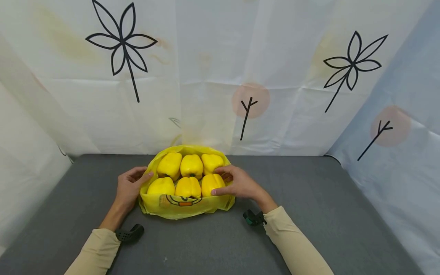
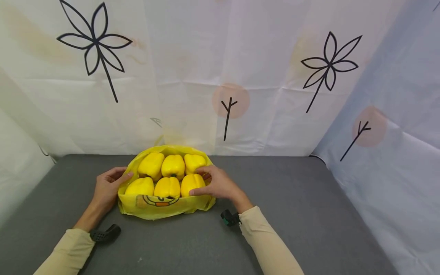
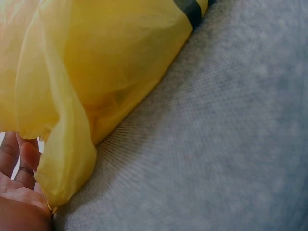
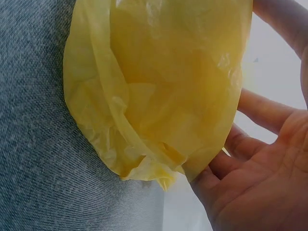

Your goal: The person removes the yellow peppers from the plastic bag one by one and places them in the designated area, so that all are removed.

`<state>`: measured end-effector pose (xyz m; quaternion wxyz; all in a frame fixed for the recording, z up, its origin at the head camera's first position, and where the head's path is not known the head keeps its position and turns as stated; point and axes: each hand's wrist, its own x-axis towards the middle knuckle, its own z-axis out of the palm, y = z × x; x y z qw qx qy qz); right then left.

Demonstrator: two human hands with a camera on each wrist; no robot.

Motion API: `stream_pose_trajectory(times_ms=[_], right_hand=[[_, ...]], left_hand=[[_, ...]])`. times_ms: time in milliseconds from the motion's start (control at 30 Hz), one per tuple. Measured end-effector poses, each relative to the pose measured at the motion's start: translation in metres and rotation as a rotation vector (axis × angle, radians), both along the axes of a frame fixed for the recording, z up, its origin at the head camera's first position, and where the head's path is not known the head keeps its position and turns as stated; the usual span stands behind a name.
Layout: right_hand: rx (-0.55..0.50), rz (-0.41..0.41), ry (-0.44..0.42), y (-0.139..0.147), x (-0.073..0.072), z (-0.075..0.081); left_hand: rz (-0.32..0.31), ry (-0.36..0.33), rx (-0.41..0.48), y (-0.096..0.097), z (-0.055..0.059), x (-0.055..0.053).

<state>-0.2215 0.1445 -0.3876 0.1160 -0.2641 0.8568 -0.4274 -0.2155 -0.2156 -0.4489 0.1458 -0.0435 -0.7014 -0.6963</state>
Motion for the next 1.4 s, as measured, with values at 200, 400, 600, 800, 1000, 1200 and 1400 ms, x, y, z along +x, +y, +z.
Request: stream_pose_trajectory(times_ms=[200, 400, 600, 800, 1000, 1200, 1400], right_hand=[[0.012, 0.034, -0.003, -0.001, 0.000, 0.000], [0.028, 0.068, 0.012, 0.000, 0.001, -0.001], [0.033, 0.088, 0.025, -0.001, 0.001, -0.002], [0.040, 0.084, 0.059, -0.003, 0.001, -0.001], [0.013, 0.039, 0.067, -0.005, 0.003, 0.002], [-0.030, -0.001, 0.068, -0.004, 0.004, 0.007], [-0.098, -0.047, 0.082, -0.002, 0.006, 0.010]], left_hand=[[0.008, -0.006, -0.026, -0.001, 0.000, 0.000], [0.009, 0.005, -0.042, -0.001, -0.001, 0.000], [-0.002, 0.009, -0.030, 0.000, 0.000, -0.001], [-0.004, 0.006, -0.033, 0.000, 0.002, 0.000], [0.000, -0.002, -0.024, -0.001, 0.002, 0.000], [0.003, -0.004, -0.032, -0.001, 0.002, 0.000], [-0.002, -0.004, -0.031, -0.001, 0.001, 0.001]])
